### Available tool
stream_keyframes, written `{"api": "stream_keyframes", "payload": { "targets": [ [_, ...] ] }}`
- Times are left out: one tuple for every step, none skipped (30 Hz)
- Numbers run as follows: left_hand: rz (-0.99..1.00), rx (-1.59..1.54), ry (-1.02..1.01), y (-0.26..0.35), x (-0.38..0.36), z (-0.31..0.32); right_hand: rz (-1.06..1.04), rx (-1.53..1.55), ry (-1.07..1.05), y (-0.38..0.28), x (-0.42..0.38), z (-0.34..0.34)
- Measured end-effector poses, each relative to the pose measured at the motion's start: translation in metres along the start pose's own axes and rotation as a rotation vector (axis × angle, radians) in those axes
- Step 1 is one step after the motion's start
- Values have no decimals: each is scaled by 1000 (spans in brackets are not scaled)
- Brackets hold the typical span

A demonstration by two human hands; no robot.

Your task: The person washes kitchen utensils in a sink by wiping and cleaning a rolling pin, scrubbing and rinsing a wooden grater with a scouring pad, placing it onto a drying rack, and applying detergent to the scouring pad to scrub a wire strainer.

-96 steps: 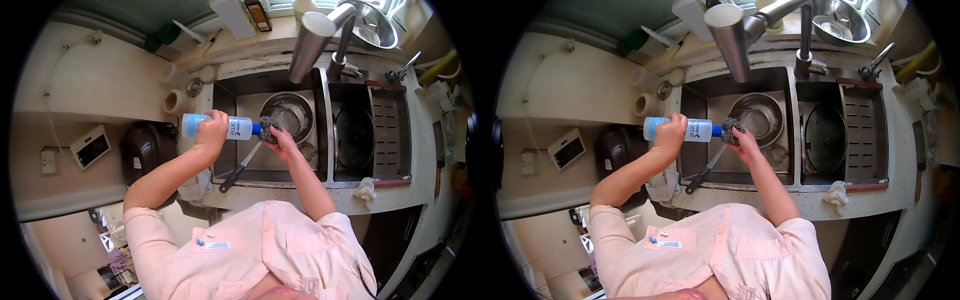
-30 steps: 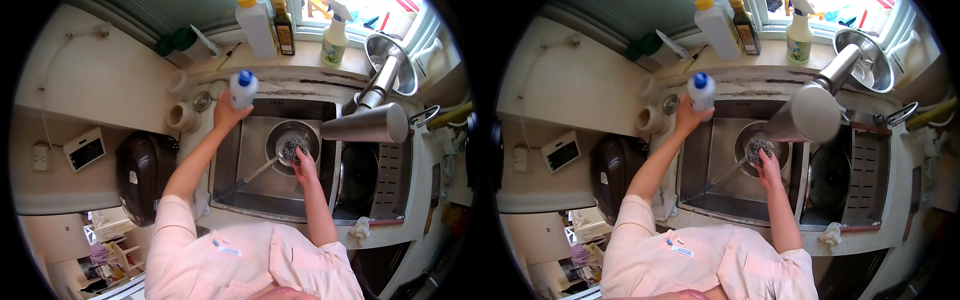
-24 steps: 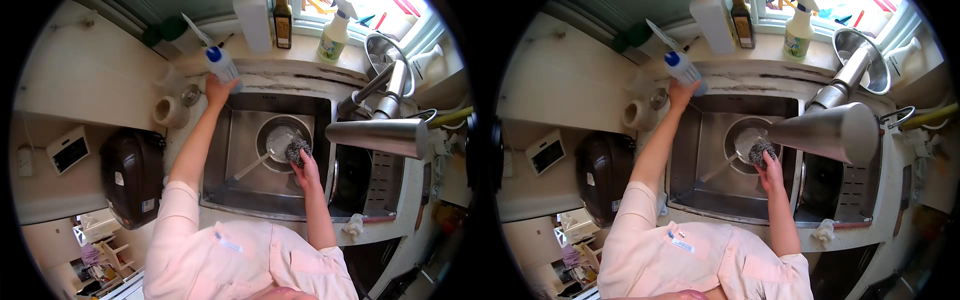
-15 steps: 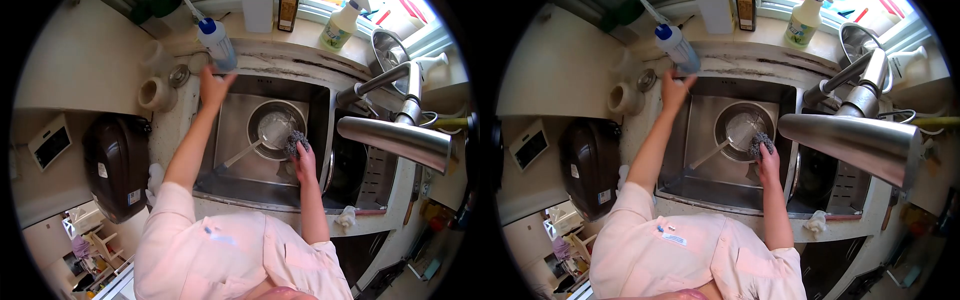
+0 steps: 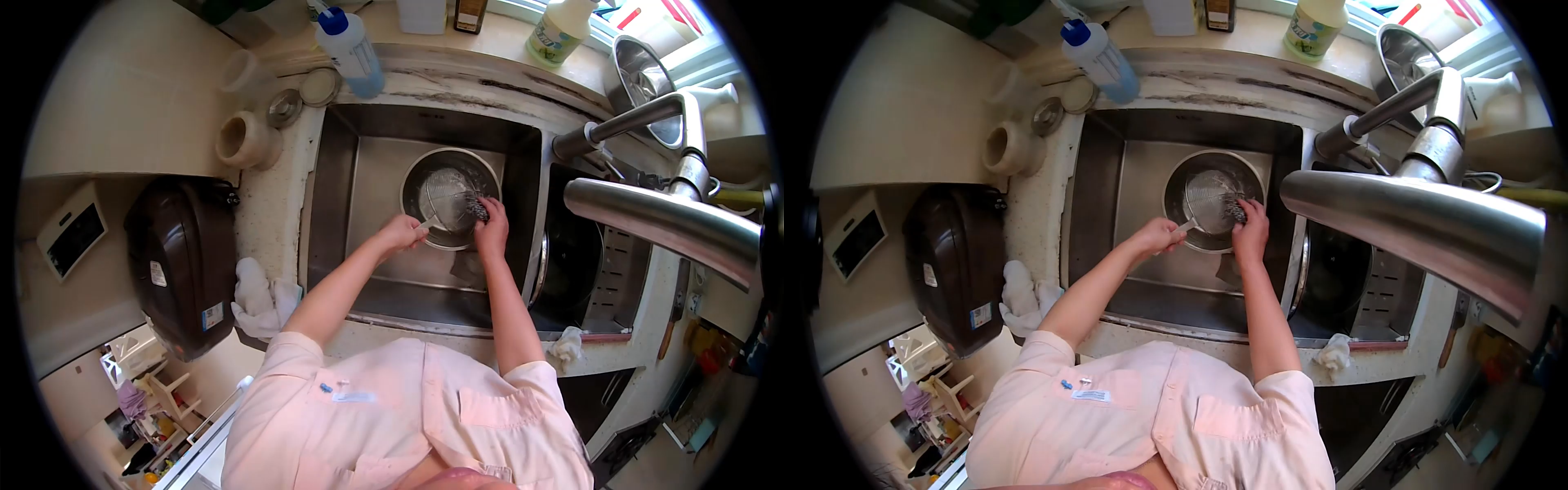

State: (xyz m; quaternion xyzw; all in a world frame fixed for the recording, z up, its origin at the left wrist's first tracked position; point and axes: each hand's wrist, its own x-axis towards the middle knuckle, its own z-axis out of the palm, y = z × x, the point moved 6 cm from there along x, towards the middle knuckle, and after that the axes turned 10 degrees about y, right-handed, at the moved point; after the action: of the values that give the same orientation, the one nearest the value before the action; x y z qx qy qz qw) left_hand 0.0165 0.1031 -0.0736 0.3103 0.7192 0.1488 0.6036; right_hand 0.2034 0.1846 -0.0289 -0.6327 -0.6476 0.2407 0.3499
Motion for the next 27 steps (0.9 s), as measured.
{"api": "stream_keyframes", "payload": {
  "targets": [
    [2, -44, 9, 5, -7, 5, 99, 5, 25, 14, -2, -4],
    [3, -88, 22, 9, -14, 10, 71, 0, 26, -6, 1, -11],
    [4, -132, 40, 13, -21, 14, -1, 2, 32, -36, 1, -15],
    [32, -155, 66, 19, -29, 15, -131, 40, 5, -57, -4, -12],
    [59, -173, 92, 26, -38, 15, -257, 81, -20, -78, -12, -11],
    [85, -188, 117, 30, -48, 14, -337, 0, -37, -104, -18, -23],
    [53, -228, 116, 29, -59, 14, -302, 23, -6, -99, -17, -26],
    [24, -272, 118, 26, -69, 14, -274, 47, 24, -89, -14, -28],
    [-10, -315, 119, 21, -80, 15, -241, 70, 50, -78, -13, -31],
    [-22, -310, 138, 15, -91, 14, -103, 93, 75, -58, -7, -29],
    [-28, -305, 159, 9, -100, 12, -41, 111, 64, -53, 4, -31],
    [-34, -300, 180, 7, -105, 10, -64, 131, 88, -57, 4, -34],
    [-29, -322, 196, 9, -109, 9, -88, 151, 107, -64, 4, -38],
    [-30, -345, 213, 11, -115, 10, -191, 145, 67, -81, -6, -38],
    [-30, -364, 229, 10, -120, 8, -291, 141, 29, -100, -23, -39],
    [-41, -416, 238, 6, -120, 6, -399, 137, 0, -114, -36, -40],
    [-47, -473, 246, 0, -117, 4, -442, 138, -34, -118, -48, -43],
    [-54, -530, 252, -3, -116, 3, -484, 137, -69, -121, -61, -47],
    [-65, -528, 249, -5, -119, 2, -523, 135, -102, -122, -70, -46],
    [-77, -531, 247, -8, -122, 2, -423, 188, -69, -106, -59, -47],
    [-96, -534, 249, -12, -127, 2, -318, 211, -25, -95, -46, -49],
    [-88, -521, 256, -14, -132, 2, -210, 233, 22, -85, -32, -49],
    [-72, -507, 264, -13, -134, 2, -105, 255, 72, -80, -20, -48],
    [-57, -494, 270, -12, -136, 2, -96, 251, 73, -86, -17, -43],
    [-45, -459, 317, -12, -137, 2, -102, 210, 30, -96, -26, -37],
    [-31, -423, 362, -11, -135, 4, -107, 167, -9, -111, -39, -32],
    [-14, -387, 405, -10, -132, 6, -113, 123, -47, -126, -52, -28]
  ]
}}
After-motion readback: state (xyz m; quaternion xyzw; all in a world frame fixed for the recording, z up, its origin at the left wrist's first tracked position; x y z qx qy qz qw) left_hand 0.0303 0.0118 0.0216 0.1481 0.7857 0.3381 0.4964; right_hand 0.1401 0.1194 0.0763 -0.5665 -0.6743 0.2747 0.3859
